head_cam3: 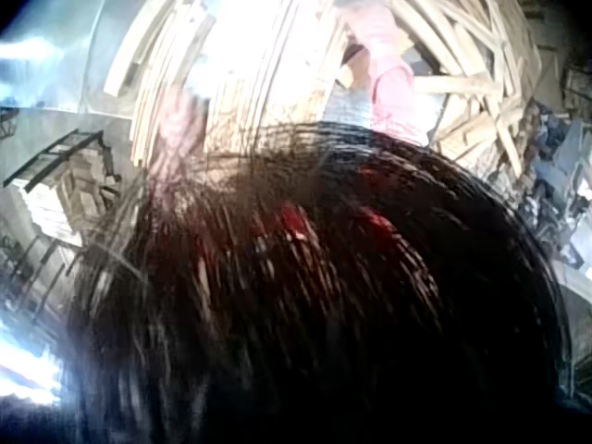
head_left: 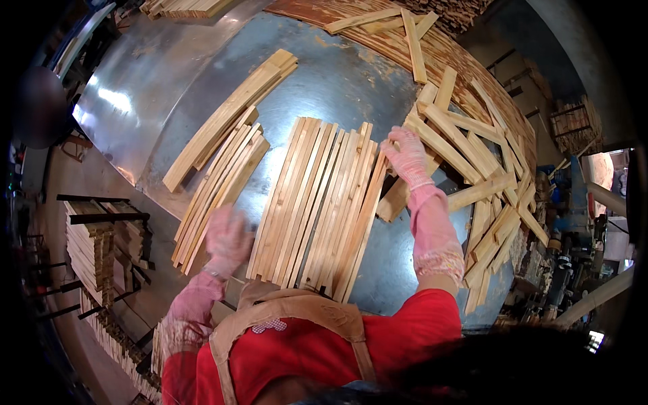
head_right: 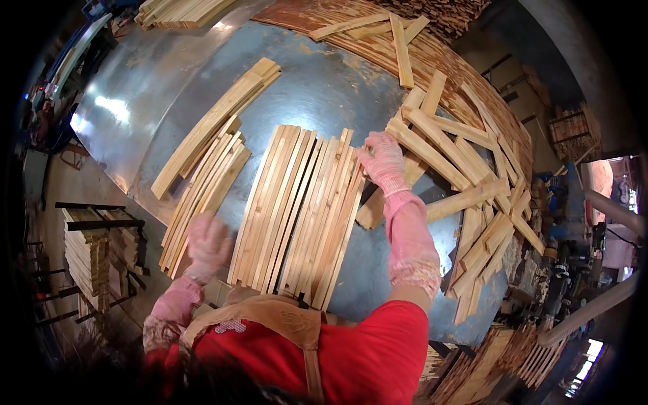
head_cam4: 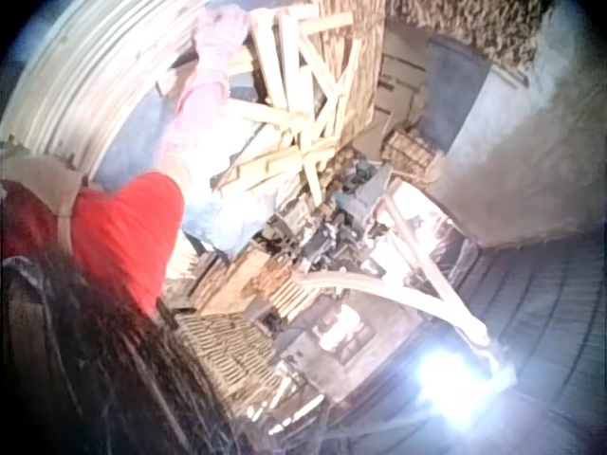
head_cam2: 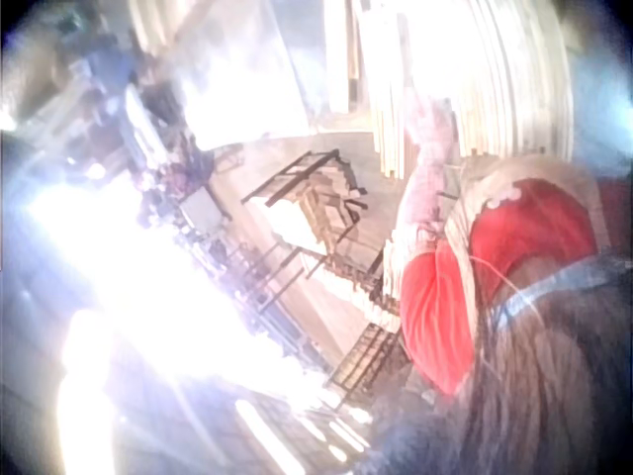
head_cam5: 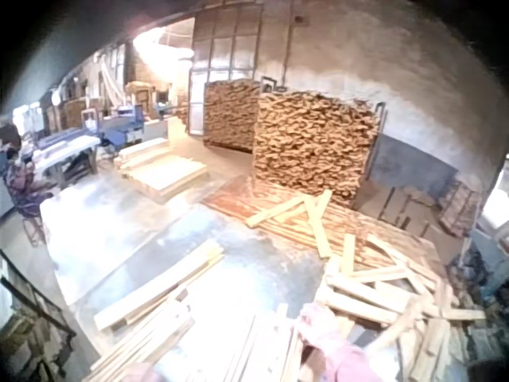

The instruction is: The person sorts and stacks thin wooden planks on a metal table. They pick up planks from a pile, align them, and place them into a neat stack. The camera is extremely unstable, frequently obscuring the view of the hands and the task.

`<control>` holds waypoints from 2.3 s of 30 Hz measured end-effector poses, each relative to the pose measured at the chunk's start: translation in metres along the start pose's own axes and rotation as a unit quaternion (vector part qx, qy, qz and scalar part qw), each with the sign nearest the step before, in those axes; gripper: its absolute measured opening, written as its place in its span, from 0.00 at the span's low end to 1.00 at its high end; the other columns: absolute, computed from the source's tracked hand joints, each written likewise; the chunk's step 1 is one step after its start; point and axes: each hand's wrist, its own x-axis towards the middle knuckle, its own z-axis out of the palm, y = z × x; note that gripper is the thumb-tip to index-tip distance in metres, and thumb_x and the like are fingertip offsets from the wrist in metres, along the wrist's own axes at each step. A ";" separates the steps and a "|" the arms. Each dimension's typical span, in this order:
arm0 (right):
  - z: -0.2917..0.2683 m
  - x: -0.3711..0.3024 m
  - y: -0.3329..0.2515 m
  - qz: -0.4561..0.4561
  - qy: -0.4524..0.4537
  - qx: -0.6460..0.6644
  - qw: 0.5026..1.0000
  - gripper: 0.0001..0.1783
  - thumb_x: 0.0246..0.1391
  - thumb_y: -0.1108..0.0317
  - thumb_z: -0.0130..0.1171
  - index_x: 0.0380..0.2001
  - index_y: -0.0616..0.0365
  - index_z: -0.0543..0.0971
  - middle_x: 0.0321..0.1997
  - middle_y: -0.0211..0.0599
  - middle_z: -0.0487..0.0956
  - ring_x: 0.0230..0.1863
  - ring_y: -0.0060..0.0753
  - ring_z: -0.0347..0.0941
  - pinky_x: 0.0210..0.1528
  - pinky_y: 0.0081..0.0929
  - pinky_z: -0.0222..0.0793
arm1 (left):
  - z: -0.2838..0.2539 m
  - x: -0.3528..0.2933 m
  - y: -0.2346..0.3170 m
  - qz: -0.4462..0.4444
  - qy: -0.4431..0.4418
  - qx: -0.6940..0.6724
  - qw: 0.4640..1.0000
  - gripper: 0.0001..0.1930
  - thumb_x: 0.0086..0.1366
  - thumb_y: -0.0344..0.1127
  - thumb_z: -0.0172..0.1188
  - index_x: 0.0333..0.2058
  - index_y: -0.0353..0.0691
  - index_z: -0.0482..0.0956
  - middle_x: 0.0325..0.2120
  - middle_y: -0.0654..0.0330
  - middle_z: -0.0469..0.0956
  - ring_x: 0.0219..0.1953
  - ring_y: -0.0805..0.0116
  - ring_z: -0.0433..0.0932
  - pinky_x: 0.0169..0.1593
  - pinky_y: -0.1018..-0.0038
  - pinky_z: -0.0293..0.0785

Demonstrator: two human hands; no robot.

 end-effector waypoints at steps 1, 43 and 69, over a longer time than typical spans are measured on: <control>-0.014 -0.002 -0.013 -0.035 0.037 0.074 0.996 0.19 0.57 0.56 0.73 0.46 0.56 0.85 0.65 0.41 0.82 0.69 0.51 0.75 0.72 0.47 0.70 | -0.001 0.027 0.032 0.073 0.005 -0.037 0.997 0.31 0.53 0.43 0.79 0.58 0.53 0.83 0.61 0.48 0.76 0.69 0.45 0.69 0.71 0.46 0.67; 0.077 -0.216 -0.133 0.424 -0.168 0.214 0.864 0.47 0.62 0.37 0.64 0.70 0.66 0.73 0.66 0.61 0.81 0.69 0.62 0.76 0.70 0.47 0.69 | -0.075 0.029 -0.038 -0.340 -0.220 -0.052 0.913 0.60 0.46 0.52 0.83 0.77 0.52 0.61 0.69 0.43 0.67 0.72 0.41 0.67 0.74 0.53 0.66; 0.087 -0.202 -0.206 0.385 -0.006 0.326 0.864 0.67 0.45 0.60 0.82 0.79 0.74 0.53 0.77 0.64 0.64 0.77 0.57 0.63 0.81 0.43 0.55 | 0.016 0.201 -0.174 -0.389 -0.120 0.064 0.911 0.37 0.69 0.58 0.63 0.70 0.41 0.73 0.65 0.48 0.77 0.72 0.48 0.72 0.72 0.52 0.69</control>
